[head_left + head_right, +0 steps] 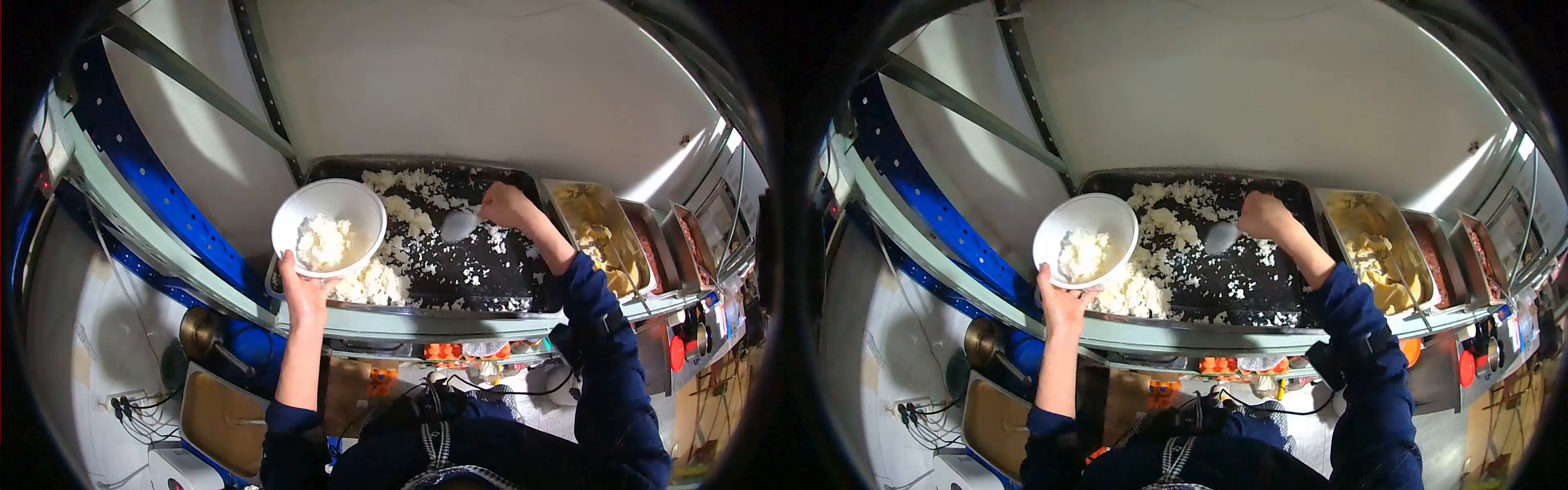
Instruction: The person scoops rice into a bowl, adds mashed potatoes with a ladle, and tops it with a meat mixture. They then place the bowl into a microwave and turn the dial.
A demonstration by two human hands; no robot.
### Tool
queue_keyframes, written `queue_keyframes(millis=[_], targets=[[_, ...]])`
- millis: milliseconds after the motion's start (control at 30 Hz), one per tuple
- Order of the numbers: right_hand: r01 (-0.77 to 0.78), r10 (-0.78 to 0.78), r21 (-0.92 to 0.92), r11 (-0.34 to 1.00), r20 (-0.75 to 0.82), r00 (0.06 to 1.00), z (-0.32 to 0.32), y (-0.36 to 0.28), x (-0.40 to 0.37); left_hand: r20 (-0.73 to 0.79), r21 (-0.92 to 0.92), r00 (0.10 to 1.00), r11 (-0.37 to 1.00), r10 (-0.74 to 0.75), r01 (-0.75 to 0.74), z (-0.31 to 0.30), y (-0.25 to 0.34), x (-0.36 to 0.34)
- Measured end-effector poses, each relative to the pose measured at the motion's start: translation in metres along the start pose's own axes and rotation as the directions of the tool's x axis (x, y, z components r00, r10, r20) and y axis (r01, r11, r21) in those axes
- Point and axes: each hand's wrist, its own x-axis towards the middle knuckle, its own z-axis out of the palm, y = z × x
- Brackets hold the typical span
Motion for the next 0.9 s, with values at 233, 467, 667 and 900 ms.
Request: queue_keyframes(millis=[233, 467, 667, 900], targets=[[0.453, -0.435, -0.103, 0.886, 0.159, 0.886, 0.133, 0.053, 0.086, -0.116, -0.02, 0.967, 0.973, 0.227, -0.231, -0.026, 0.009, 0.0], [0.009, -0.017, 0.204, 0.979, 0.039, 0.999, 0.161, -0.026, 0.135, -0.146, 0.01, 0.963, 0.974, 0.225, -0.226, -0.037, 0.003, -0.011], [-0.203, 0.292, 0.761, 0.617, 0.018, 0.956, 0.187, -0.049, 0.157, -0.11, 0.061, 0.961, 0.967, 0.254, -0.248, -0.036, 0.008, -0.016], [-0.168, 0.22, 0.951, 0.262, 0.11, 0.969, 0.151, -0.06, 0.138, -0.12, 0.148, 0.967, 0.967, 0.224, -0.206, -0.016, 0.013, 0.002]])
